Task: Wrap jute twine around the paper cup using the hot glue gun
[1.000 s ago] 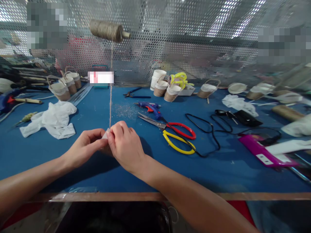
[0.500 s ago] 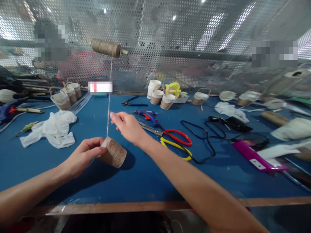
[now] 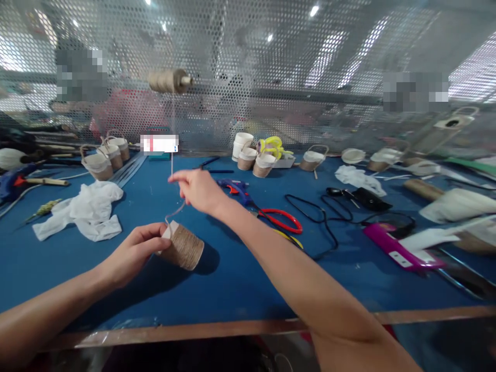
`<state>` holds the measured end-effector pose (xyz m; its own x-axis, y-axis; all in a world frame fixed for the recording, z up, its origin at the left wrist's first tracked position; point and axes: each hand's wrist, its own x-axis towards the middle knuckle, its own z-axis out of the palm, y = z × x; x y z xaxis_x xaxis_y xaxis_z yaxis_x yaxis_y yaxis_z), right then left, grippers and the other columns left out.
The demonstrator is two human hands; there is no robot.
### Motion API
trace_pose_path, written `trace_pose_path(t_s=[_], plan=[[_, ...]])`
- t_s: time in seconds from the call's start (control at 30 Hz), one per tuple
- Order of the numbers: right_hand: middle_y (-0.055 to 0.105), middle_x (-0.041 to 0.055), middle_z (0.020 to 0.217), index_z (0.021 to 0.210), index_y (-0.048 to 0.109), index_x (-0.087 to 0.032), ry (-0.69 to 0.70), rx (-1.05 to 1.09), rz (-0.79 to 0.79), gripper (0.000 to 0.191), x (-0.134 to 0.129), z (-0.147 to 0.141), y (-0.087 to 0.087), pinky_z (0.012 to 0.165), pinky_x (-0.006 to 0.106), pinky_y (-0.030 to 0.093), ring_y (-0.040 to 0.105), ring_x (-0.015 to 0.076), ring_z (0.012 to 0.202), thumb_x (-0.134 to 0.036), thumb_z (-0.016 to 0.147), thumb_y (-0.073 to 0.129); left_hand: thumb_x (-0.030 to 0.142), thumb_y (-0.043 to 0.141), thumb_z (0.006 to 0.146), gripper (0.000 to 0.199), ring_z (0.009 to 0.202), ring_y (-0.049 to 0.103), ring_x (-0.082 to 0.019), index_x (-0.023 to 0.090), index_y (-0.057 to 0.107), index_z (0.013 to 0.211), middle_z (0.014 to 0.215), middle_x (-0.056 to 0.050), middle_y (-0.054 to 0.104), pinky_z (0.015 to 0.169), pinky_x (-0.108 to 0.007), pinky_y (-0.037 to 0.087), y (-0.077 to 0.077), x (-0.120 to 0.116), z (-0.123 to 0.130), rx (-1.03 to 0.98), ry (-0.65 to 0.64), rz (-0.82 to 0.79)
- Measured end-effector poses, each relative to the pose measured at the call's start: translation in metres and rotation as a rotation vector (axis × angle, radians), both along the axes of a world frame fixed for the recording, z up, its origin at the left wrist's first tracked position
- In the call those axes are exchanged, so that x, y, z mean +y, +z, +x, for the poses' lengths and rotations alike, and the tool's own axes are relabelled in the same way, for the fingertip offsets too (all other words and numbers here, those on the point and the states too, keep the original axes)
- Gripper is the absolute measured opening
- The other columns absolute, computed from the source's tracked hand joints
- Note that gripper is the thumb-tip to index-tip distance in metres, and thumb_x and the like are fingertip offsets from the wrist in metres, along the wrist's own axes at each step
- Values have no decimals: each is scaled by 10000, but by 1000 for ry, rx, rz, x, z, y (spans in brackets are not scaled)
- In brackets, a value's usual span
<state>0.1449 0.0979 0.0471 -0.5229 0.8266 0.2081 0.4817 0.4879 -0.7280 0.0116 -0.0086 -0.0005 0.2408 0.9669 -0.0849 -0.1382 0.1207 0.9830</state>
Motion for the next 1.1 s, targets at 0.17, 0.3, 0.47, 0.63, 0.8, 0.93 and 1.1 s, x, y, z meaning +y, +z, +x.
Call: trace_pose_path(t_s=[0.17,0.3,0.47,0.63,0.8,0.93,1.1], plan=[[641,21,677,662,671,-164,202,-285,30,272,-36,28,-34,659,260,391,552,133,663,20,666,471,179,572,615,91,579,366,-95,133,513,562,580,31,457,579,-225,284,7,-8,-1,-45,-211,-95],[617,-7,609,614,649,-170,345,-399,-33,225,-58,40,-39,545,221,357,519,110,575,-14,664,495,198,611,554,98,575,368,-102,127,547,577,573,26,463,580,-235,282,11,-13,-2,-97,-321,-269],[611,-39,576,629,665,-181,396,-399,-146,275,-61,34,-37,499,187,368,518,86,527,9,639,466,185,619,516,103,587,409,-117,123,549,558,572,13,477,611,-254,308,15,-14,-2,-103,-411,-333],[642,15,702,965,651,-160,133,-269,-120,338,-41,30,-41,490,203,416,526,83,498,-73,785,378,198,615,588,99,594,399,-112,123,551,582,613,9,473,609,-250,308,11,-9,-6,-82,-398,-213],[547,131,1134,1088,560,-154,-163,-93,63,289,-38,39,-27,599,272,461,564,147,761,-260,858,422,182,591,688,131,639,411,-109,136,534,579,669,11,477,612,-229,319,5,-4,-9,-103,-273,-3],[622,57,794,763,616,-155,-57,-22,65,267,-56,39,-17,661,283,454,570,151,733,-320,869,436,182,555,731,157,679,425,-119,139,511,587,694,6,471,652,-238,339,3,-2,-8,-37,-219,127],[658,41,848,791,628,-174,-98,13,83,245,-58,40,-22,748,280,458,600,147,809,-296,875,433,203,514,767,189,725,426,-141,150,476,590,706,-4,467,696,-264,343,2,-2,-7,160,-170,274]])
